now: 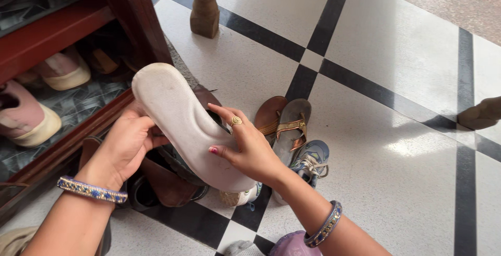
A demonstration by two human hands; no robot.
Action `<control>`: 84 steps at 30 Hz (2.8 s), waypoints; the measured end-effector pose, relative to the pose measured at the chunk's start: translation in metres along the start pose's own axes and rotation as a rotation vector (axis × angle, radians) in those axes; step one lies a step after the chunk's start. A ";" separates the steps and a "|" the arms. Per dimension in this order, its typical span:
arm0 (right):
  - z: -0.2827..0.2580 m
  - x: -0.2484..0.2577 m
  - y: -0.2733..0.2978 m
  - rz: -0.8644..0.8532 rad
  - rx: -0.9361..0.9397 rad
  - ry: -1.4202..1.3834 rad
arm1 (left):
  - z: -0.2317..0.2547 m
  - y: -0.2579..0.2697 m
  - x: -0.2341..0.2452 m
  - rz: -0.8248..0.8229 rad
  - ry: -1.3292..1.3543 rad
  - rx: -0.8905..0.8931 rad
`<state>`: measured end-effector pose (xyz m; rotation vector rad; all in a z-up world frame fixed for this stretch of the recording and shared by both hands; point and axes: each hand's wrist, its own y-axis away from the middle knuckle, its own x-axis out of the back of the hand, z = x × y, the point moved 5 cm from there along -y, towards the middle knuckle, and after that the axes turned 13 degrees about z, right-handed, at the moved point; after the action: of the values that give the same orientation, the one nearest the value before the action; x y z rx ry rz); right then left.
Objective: The person sits on the floor and cleans various pairs of shoes using a cloth. They wipe the exterior of sneakers, sandals, and formal shoes, then place them into a wooden shoe cabinet.
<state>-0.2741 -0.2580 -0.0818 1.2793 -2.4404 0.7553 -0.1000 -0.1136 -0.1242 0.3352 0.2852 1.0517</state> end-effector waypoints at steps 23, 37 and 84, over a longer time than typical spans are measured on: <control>-0.138 -0.084 -0.061 0.028 0.624 0.442 | 0.131 0.101 0.101 0.167 -1.847 -0.251; -0.131 -0.091 -0.055 0.062 0.554 0.305 | 0.148 0.080 0.185 0.861 -1.246 -1.339; -0.148 -0.207 -0.138 0.241 0.407 0.274 | 0.135 0.038 0.153 0.862 -1.341 -1.222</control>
<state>-0.0416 -0.0986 -0.0140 0.9273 -2.3096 1.4492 -0.0060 0.0206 0.0037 -0.0438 -1.7844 1.3776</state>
